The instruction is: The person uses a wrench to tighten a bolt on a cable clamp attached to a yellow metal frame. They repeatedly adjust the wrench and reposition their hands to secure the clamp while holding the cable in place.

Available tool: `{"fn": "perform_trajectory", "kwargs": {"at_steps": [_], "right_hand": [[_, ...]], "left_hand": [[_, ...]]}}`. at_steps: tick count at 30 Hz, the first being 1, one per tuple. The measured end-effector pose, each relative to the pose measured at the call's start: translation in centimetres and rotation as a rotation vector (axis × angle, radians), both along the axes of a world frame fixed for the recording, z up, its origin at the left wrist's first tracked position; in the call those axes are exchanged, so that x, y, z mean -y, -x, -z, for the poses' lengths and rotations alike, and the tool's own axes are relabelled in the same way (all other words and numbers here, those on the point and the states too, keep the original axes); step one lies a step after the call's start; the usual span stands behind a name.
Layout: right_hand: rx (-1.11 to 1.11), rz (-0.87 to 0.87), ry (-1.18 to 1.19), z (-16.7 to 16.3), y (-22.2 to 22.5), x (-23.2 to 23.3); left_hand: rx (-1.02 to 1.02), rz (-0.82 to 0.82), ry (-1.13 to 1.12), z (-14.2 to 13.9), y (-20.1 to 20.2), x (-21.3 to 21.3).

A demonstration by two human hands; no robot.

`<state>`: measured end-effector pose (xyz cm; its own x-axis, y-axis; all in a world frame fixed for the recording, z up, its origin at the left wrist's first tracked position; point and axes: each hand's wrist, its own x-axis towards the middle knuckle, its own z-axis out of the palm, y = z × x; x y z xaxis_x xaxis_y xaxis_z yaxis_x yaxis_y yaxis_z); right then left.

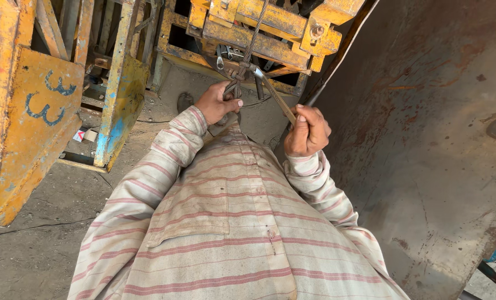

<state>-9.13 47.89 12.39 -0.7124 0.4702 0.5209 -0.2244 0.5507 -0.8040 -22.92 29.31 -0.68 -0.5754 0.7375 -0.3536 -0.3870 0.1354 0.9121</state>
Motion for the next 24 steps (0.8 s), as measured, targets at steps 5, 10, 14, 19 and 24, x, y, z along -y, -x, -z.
{"fn": "perform_trajectory", "kwargs": {"at_steps": [5, 10, 14, 19, 24], "right_hand": [[-0.157, -0.078, 0.136, -0.1, 0.2, 1.4], [-0.158, -0.065, 0.307, 0.2, 0.4, 1.3], [-0.190, -0.044, 0.276, 0.6, 1.1, 0.2], [-0.237, -0.014, 0.228, 0.4, 2.4, -0.9], [-0.293, -0.055, 0.674, -0.2, 2.9, 0.0]], "left_hand": [[-0.040, 0.044, 0.038, -0.6, 0.2, 0.0], [-0.016, 0.046, 0.063, -0.1, -0.1, 0.1], [-0.036, 0.039, 0.013, 0.6, -0.3, 0.1], [-0.079, 0.063, 0.047, 0.9, -0.5, 0.4], [-0.043, 0.049, 0.003, 0.9, -0.8, 0.4]]}}
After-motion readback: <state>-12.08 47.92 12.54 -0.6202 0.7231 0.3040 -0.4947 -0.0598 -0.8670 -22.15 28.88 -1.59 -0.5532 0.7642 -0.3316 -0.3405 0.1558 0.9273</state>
